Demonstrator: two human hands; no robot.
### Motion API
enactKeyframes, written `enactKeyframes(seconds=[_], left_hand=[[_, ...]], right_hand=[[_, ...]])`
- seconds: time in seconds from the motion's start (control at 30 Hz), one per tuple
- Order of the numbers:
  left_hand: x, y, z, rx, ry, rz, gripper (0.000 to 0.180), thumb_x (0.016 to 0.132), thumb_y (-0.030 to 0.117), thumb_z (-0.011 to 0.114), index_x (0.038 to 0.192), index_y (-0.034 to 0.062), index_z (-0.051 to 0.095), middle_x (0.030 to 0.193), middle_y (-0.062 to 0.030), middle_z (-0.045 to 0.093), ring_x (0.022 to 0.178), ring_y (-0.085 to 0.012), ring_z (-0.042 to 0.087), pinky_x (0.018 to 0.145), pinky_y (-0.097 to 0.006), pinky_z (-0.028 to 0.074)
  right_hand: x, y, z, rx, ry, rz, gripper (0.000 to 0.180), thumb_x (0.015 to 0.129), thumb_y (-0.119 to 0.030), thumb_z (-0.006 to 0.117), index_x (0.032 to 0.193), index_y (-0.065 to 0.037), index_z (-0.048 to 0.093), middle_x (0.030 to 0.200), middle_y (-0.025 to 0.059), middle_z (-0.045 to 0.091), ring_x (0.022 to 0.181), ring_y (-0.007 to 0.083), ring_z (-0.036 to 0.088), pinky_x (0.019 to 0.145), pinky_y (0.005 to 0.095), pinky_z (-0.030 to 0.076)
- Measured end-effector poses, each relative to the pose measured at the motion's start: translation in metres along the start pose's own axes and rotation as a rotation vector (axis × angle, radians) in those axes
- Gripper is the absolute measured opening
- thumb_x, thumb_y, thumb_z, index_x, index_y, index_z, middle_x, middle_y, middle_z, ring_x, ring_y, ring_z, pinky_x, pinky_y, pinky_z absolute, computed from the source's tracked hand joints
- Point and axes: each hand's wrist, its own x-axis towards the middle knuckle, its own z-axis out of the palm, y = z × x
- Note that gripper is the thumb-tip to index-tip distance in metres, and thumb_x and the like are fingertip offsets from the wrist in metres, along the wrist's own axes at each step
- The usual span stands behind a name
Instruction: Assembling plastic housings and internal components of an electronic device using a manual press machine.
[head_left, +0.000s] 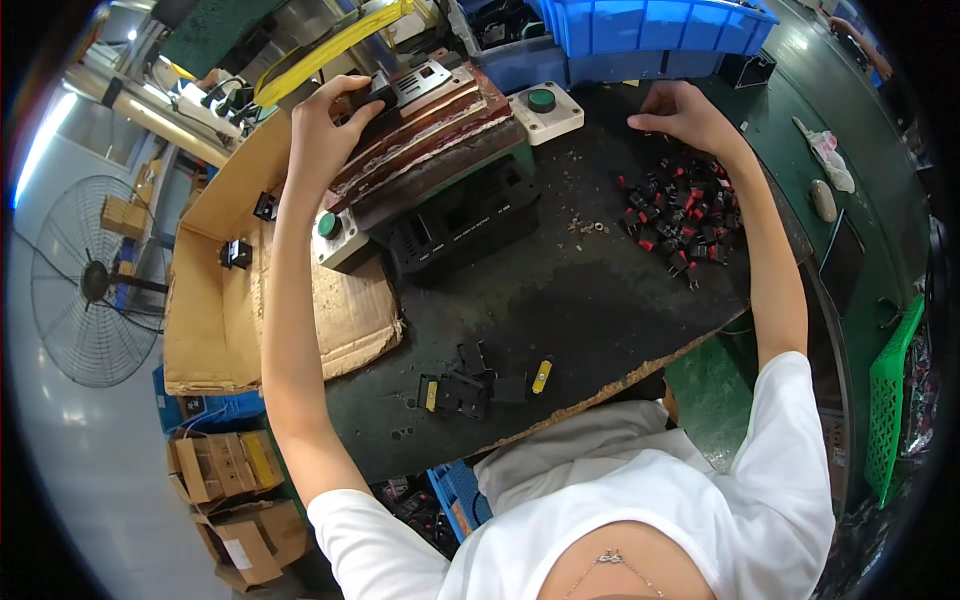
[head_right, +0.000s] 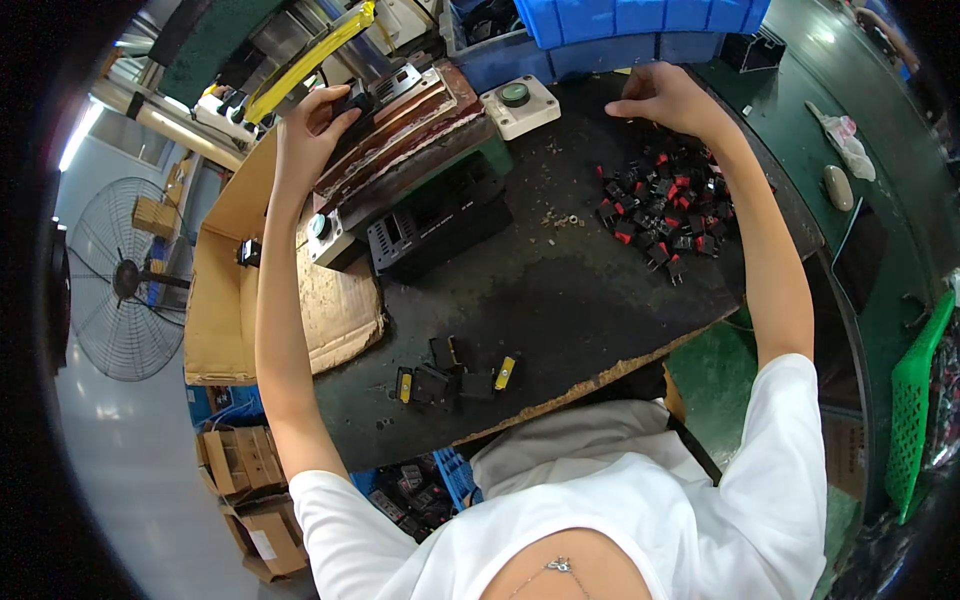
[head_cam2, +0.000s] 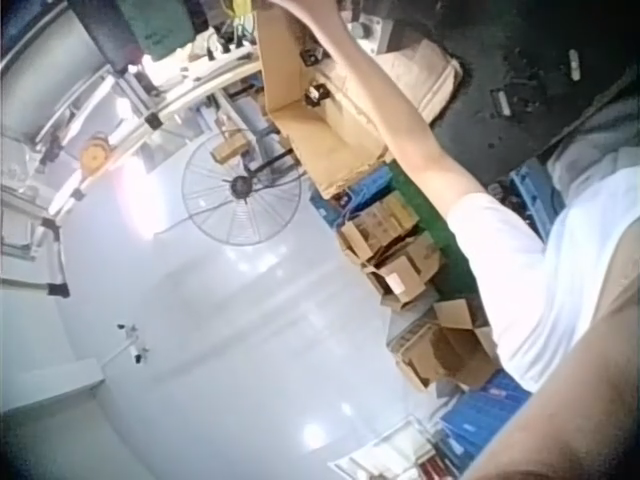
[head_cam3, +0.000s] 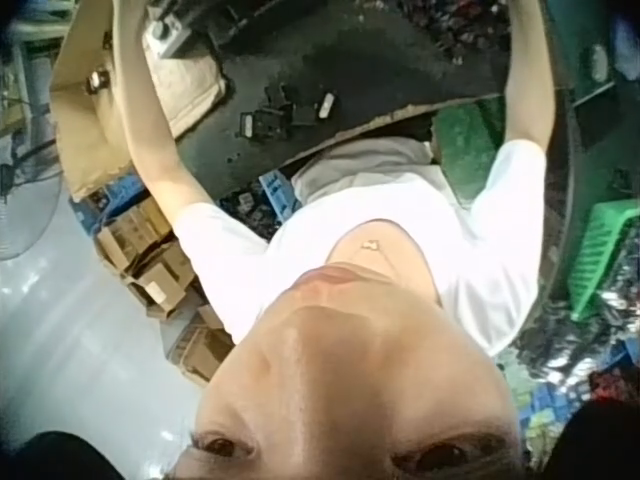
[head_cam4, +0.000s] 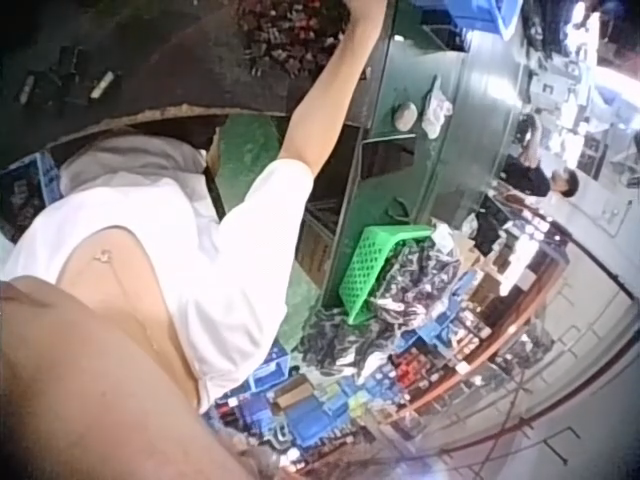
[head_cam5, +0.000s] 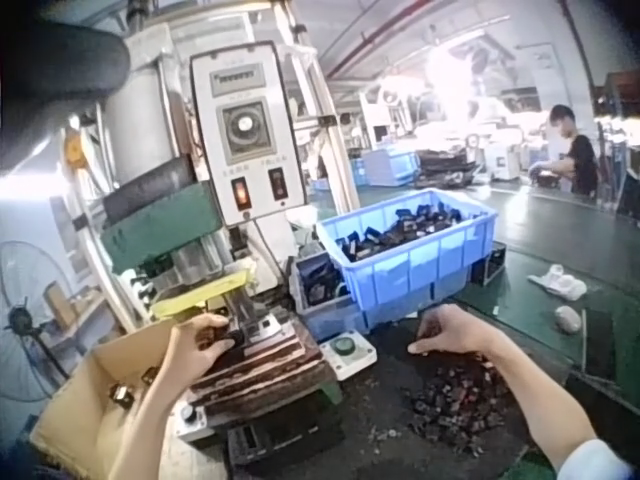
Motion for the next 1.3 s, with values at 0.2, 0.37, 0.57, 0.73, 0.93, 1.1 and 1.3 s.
enactKeyframes(seconds=[0.2,0.37,0.57,0.73,0.93,1.1,1.3], left_hand=[[0.004,0.001,-0.003,0.093,-0.057,0.092,0.027,0.073,0.012,0.071,0.093,-0.0008,0.058,0.089,-0.0105,0.066,0.083,-0.0177,0.063,0.077,-0.029,0.047],[0.002,0.003,-0.006,0.155,-0.097,0.131,0.027,0.078,0.017,0.067,0.097,-0.0004,0.059,0.095,-0.0128,0.065,0.091,-0.0279,0.062,0.082,-0.032,0.045],[-0.003,0.009,-0.008,0.225,-0.175,0.064,0.024,0.082,0.017,0.062,0.1,0.001,0.061,0.098,-0.0142,0.064,0.096,-0.0312,0.059,0.086,-0.033,0.043],[-0.01,0.013,-0.016,0.358,-0.129,0.204,0.024,0.083,0.018,0.062,0.103,0.0048,0.062,0.106,-0.0123,0.062,0.101,-0.0294,0.057,0.087,-0.032,0.042],[-0.051,0.096,-0.004,-0.042,-0.158,0.094,0.021,0.076,0.008,0.067,0.096,0.0035,0.066,0.1,-0.0093,0.063,0.088,-0.0212,0.06,0.077,-0.027,0.046],[-0.126,0.146,0.018,-0.276,-0.782,0.192,0.044,0.068,0.014,0.072,0.106,-0.0006,0.055,0.108,-0.0137,0.055,0.097,-0.0279,0.054,0.083,-0.034,0.045],[-0.156,0.151,0.04,-0.259,-0.943,0.206,0.046,0.067,0.014,0.071,0.105,-0.0029,0.052,0.106,-0.0131,0.05,0.094,-0.0293,0.051,0.081,-0.036,0.044]], right_hand=[[-0.002,-0.015,0.002,0.231,-0.117,-0.018,0.026,0.079,-0.027,0.068,0.083,-0.003,0.06,0.075,-0.0019,0.057,0.065,0.0068,0.05,0.058,0.0236,0.04],[-0.004,-0.021,0.006,0.374,-0.091,-0.142,0.027,0.084,-0.024,0.063,0.101,-0.003,0.061,0.087,0.0002,0.059,0.077,0.0067,0.052,0.068,0.0198,0.043],[-0.008,-0.033,0.012,0.671,-0.201,-0.263,0.031,0.09,-0.018,0.053,0.119,-0.005,0.055,0.114,0.0047,0.057,0.1,0.0114,0.055,0.091,0.0237,0.044],[-0.005,-0.033,0.019,0.654,-0.232,-0.301,0.034,0.091,-0.018,0.052,0.122,-0.005,0.053,0.115,0.0047,0.057,0.103,0.0117,0.054,0.092,0.0244,0.043],[-0.01,-0.037,0.014,0.365,-0.193,-0.361,0.037,0.091,-0.027,0.051,0.122,-0.007,0.053,0.112,0.0041,0.059,0.104,0.0113,0.053,0.093,0.0251,0.04],[-0.011,-0.053,0.023,0.634,-0.231,-0.254,0.034,0.084,-0.009,0.061,0.117,-0.003,0.053,0.094,0.0135,0.062,0.083,0.0138,0.058,0.078,0.0257,0.045],[-0.014,-0.044,0.029,0.4,-0.226,-0.351,0.034,0.09,-0.022,0.053,0.121,-0.007,0.053,0.113,0.0057,0.059,0.105,0.0122,0.054,0.093,0.0254,0.041]])
